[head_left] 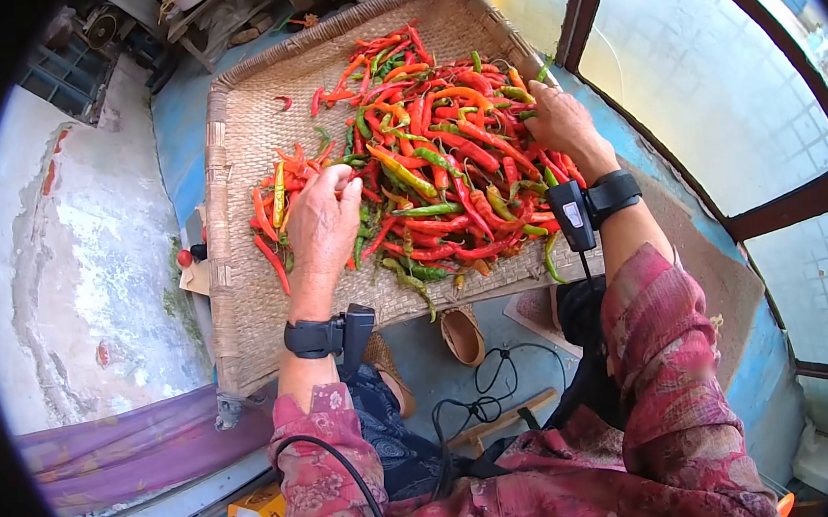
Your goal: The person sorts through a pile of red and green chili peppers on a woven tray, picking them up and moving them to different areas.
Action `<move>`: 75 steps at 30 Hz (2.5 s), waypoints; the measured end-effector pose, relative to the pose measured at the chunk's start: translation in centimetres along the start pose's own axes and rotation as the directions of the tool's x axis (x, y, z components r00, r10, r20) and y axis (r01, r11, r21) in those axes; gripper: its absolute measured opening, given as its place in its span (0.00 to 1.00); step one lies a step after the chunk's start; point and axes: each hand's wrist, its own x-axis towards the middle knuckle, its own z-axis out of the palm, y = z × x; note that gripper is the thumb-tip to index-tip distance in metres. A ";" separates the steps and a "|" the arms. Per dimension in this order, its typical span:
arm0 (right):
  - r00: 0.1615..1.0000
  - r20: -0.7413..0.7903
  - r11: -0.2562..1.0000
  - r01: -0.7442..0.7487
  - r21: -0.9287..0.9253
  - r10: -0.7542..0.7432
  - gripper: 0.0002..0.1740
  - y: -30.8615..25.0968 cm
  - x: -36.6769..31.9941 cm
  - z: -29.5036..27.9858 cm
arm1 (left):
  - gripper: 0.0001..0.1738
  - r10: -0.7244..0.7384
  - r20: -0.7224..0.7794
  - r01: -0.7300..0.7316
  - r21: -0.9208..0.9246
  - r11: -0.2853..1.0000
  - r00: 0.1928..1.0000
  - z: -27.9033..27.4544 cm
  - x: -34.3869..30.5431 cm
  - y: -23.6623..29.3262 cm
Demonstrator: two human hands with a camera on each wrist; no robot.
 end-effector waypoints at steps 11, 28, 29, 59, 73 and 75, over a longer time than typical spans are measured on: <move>0.960 -0.194 0.918 0.253 0.305 -0.200 0.14 -4.3 -1.5 -2.7 | 0.14 0.035 0.039 -0.022 -0.282 0.959 0.999 2.0 0.0 3.8; 0.895 0.045 0.572 0.243 0.783 -0.443 0.16 -10.9 -5.1 -1.6 | 0.24 -0.014 0.262 0.240 -0.858 0.454 0.965 1.3 0.0 5.7; 0.883 -0.009 0.597 0.324 0.734 -0.469 0.17 -11.0 -5.3 -1.6 | 0.24 -0.015 0.263 0.241 -0.858 0.454 0.965 1.3 0.0 5.5; 0.931 -0.034 0.489 0.221 0.844 -0.363 0.10 -12.8 -5.9 -1.4 | 0.15 -0.001 0.142 0.059 -0.405 0.912 0.990 0.2 -0.5 4.7; 0.905 -0.328 0.636 0.425 0.644 -0.273 0.17 -12.1 -4.6 -0.3 | 0.23 -0.177 0.001 0.164 -0.387 0.907 0.984 -2.8 0.7 0.4; 0.937 -0.236 0.570 0.346 0.745 -0.259 0.17 -12.8 -4.8 -0.1 | 0.24 -0.109 0.324 0.292 -0.595 0.749 0.940 -1.1 -0.8 4.1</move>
